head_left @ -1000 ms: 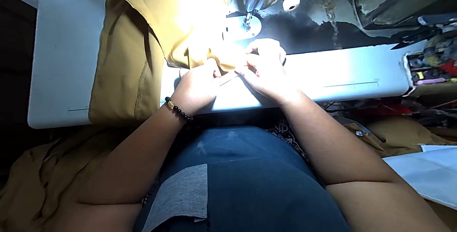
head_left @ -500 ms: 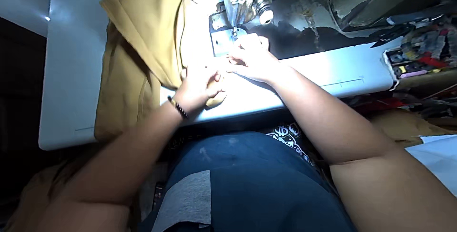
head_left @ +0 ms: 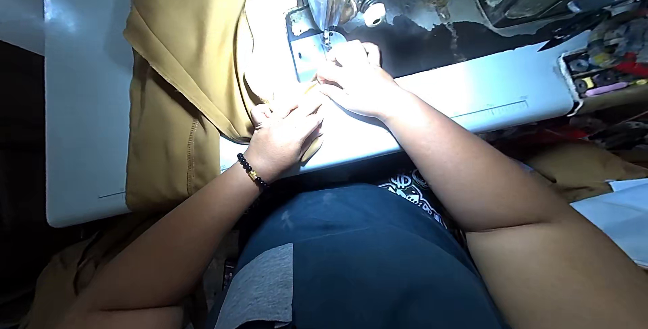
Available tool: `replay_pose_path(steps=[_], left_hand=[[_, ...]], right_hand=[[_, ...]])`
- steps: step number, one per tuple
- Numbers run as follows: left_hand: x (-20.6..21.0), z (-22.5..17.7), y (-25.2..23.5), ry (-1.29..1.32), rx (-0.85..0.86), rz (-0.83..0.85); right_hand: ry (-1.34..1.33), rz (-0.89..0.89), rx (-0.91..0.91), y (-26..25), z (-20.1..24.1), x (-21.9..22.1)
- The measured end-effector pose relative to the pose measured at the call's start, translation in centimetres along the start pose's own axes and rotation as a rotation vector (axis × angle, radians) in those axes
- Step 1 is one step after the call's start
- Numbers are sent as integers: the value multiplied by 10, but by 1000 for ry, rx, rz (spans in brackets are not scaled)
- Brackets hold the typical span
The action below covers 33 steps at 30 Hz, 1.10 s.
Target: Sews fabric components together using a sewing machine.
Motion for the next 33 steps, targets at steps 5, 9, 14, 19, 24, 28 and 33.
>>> replay_pose_path(steps=[5, 9, 14, 19, 24, 28, 33], left_hand=[[-4, -10, -5, 57, -98, 68], [-10, -4, -38, 94, -158, 112], [-11, 22, -87, 282, -276, 87], [-11, 35, -118, 513, -310, -129], [-8, 34, -123, 464, -403, -28], [-12, 30, -120, 498, -383, -50], [-9, 28, -118, 461, -369, -104]], right_hand=[[-247, -138, -48, 2, -9, -5], [-575, -493, 53, 9, -35, -19], [-377, -493, 77, 9, -40, -15], [-222, -302, 73, 5, -37, -11], [-176, -232, 123, 2, -35, -10], [-158, -218, 143, 2, -33, -9], [-65, -179, 210, 2, -24, -11]])
Point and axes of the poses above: each hand's wrist, its own y-axis away from the middle knuckle, its own x-axis out of the palm, z = x × y, the point moved 3 cm from there along -y, towards the middle knuckle, and after that the axes turned 15 degrees about z, right-handed, at the moved point
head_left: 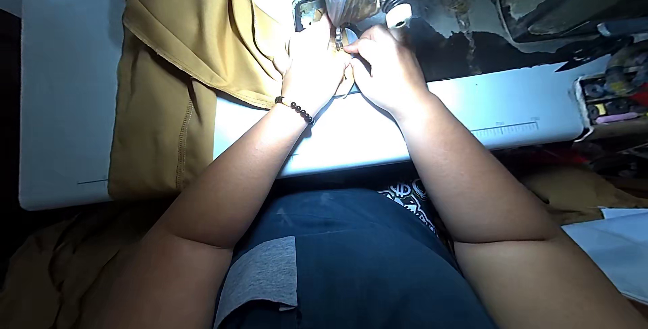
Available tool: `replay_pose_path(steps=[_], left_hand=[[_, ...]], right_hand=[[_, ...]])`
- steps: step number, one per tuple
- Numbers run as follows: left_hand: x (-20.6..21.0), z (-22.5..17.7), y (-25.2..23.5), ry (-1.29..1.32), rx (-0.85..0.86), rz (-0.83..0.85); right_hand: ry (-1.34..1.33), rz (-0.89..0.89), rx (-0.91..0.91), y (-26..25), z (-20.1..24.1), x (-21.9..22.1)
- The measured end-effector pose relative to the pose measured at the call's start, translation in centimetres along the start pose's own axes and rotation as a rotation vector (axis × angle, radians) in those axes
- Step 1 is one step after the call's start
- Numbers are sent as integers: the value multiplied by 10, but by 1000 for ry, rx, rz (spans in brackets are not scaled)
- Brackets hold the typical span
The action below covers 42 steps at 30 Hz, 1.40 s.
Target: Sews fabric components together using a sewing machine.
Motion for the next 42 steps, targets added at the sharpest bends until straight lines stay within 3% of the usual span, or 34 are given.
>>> replay_pose_path(steps=[6, 13, 16, 20, 22, 24, 26, 30, 36, 42], left_hand=[[1, -2, 2, -25, -113, 72], [1, -6, 1, -55, -123, 69], [-14, -9, 15, -155, -27, 72], [-81, 8, 74, -312, 370, -179], [-108, 38, 94, -432, 324, -36], [-117, 77, 99, -540, 102, 255], [-121, 99, 101, -622, -28, 390], [-136, 93, 120, -735, 0, 286], [-159, 91, 146, -614, 47, 142], [-200, 111, 161, -618, 204, -37]], right_hand=[[147, 91, 140, 2, 15, -1], [168, 97, 212, 1, 19, 0], [90, 142, 155, 9, 16, -5], [-33, 229, -115, 32, 20, -14], [49, 265, -198, 30, 33, -14], [221, 298, -218, 18, 45, -12], [362, 354, -187, 2, 53, -18], [433, 502, -37, -7, 63, -34], [329, 364, 159, 0, 59, -43], [173, 374, 149, 7, 52, -44]])
Point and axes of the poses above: each hand's wrist, its own y-axis away from the middle knuckle, its own x-axis out of the palm, z = x × y, the point moved 3 cm from there along -y, towards the middle knuckle, and after that the axes turned 15 degrees about z, right-handed, at the moved point
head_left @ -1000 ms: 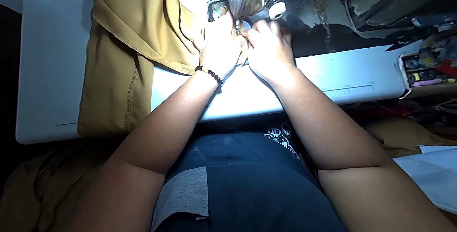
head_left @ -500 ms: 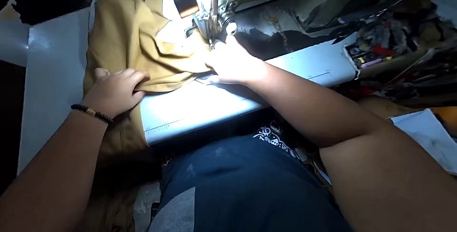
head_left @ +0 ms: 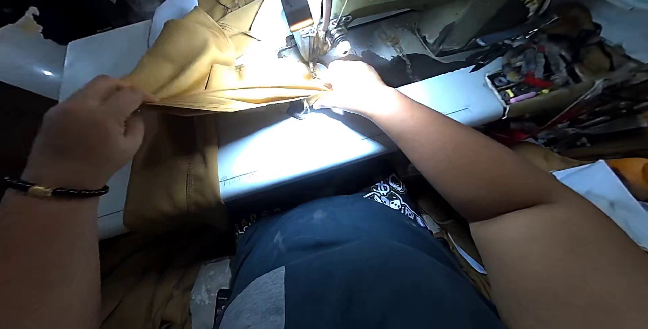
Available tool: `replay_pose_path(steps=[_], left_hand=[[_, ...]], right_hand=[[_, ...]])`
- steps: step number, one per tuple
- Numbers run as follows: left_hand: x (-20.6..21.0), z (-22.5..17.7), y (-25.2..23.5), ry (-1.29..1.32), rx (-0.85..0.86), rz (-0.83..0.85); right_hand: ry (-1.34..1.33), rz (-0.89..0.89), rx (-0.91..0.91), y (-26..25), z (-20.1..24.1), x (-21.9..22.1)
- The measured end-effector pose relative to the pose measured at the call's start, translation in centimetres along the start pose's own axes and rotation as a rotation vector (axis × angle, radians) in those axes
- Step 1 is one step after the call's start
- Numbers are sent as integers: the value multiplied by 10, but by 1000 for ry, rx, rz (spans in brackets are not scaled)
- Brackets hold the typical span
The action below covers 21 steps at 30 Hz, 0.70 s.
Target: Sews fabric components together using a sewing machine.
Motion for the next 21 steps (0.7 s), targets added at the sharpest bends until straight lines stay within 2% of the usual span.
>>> replay_pose_path(steps=[6, 10, 13, 14, 15, 16, 17, 18, 19, 21], left_hand=[[11, 14, 3, 20, 47, -9], [4, 10, 17, 100, 30, -29], [13, 20, 30, 108, 48, -50], [24, 28, 34, 74, 4, 22], [34, 31, 35, 30, -84, 168], [42, 26, 31, -5, -243, 381], [46, 13, 21, -64, -417, 611], [43, -7, 7, -113, -513, 746], [36, -36, -10, -128, -489, 718], [21, -104, -56, -24, -203, 412]], right_hand=[[-38, 19, -287, -5, -4, 13], [-213, 30, -466, 6, 3, 32], [-231, -41, -325, 20, 21, 63], [-227, -16, -246, 27, 29, 73], [-219, 8, -169, 32, 35, 81], [-199, 54, -103, 35, 39, 83], [-175, 93, -48, 37, 41, 79], [-150, 121, -8, 38, 42, 73], [-128, 112, -6, 38, 43, 68], [-90, 88, -40, 36, 44, 59]])
Point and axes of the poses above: each hand's wrist, its own y-axis away from the middle knuckle, its own x-axis out of the palm, z = x × y, the point moved 3 cm from there along -y, towards the middle knuckle, and after that the axes turned 15 degrees about z, right-handed, at the moved point
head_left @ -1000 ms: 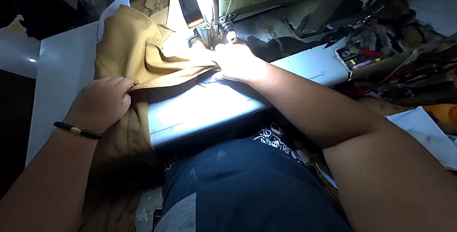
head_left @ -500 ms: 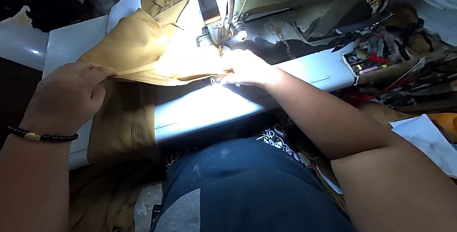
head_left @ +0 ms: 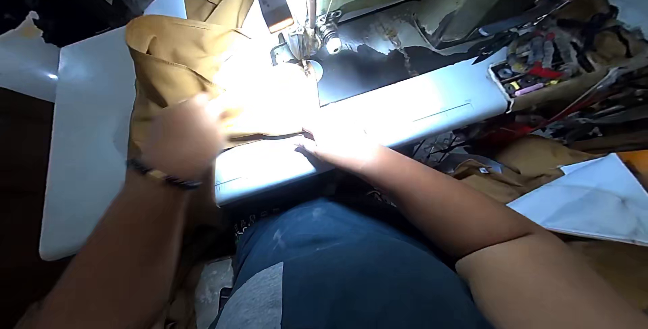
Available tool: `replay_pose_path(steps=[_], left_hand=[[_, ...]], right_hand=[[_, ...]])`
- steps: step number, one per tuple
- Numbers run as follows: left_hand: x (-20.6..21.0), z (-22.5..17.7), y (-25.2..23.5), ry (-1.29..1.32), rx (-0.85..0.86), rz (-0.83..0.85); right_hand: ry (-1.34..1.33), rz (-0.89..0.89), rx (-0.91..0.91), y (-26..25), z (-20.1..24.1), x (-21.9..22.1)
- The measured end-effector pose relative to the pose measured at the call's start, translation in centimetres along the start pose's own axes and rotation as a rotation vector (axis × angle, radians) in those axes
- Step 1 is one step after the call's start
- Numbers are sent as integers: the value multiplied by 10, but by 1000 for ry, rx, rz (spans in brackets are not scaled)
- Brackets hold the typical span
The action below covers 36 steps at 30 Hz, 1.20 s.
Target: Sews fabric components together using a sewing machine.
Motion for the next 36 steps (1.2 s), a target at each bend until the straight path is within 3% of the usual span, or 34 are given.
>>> replay_pose_path(steps=[1, 3, 5, 7, 9, 12, 14, 16, 19, 23, 28, 31, 36], left_hand=[[-8, -35, -19, 70, 208, -146], [0, -82, -70, 164, 540, -282], [21, -101, -109, 128, 668, -333], [41, -106, -113, 155, 634, -311], [52, -103, -99, 222, 566, -288], [53, -97, -82, 299, 507, -265], [58, -94, -83, 350, 545, -283], [58, -94, -82, 341, 583, -315], [54, -96, -76, 348, 632, -311], [59, -98, -78, 359, 713, -341], [65, -98, -81, 303, 826, -300], [54, -105, -84, 250, 755, -236], [30, -120, -108, 44, 646, -455]], right_hand=[[23, -2, -19, 1, 0, -5], [99, 8, -19, 6, -3, -17], [211, 10, 16, 16, -14, -30], [279, 34, 25, 23, -27, -30], [210, -66, -80, 22, -33, -21], [-159, -287, -231, 21, -49, -23], [-457, -445, -158, 21, -69, -33], [-543, -538, -28, 17, -81, -31], [-501, -422, 3, 9, -64, -16], [-399, -466, -37, 2, -53, -5], [-540, -509, 32, 3, -54, -1], [-549, -576, 56, 5, -52, -6], [-469, -647, 68, 4, -52, -17]])
Point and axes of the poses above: each hand's wrist, its own y-axis away from the middle knuckle, its own x-axis out of the palm, z = x × y, the point moved 3 cm from there along -y, towards the middle knuckle, and after that the axes turned 15 degrees about z, right-handed, at the moved point
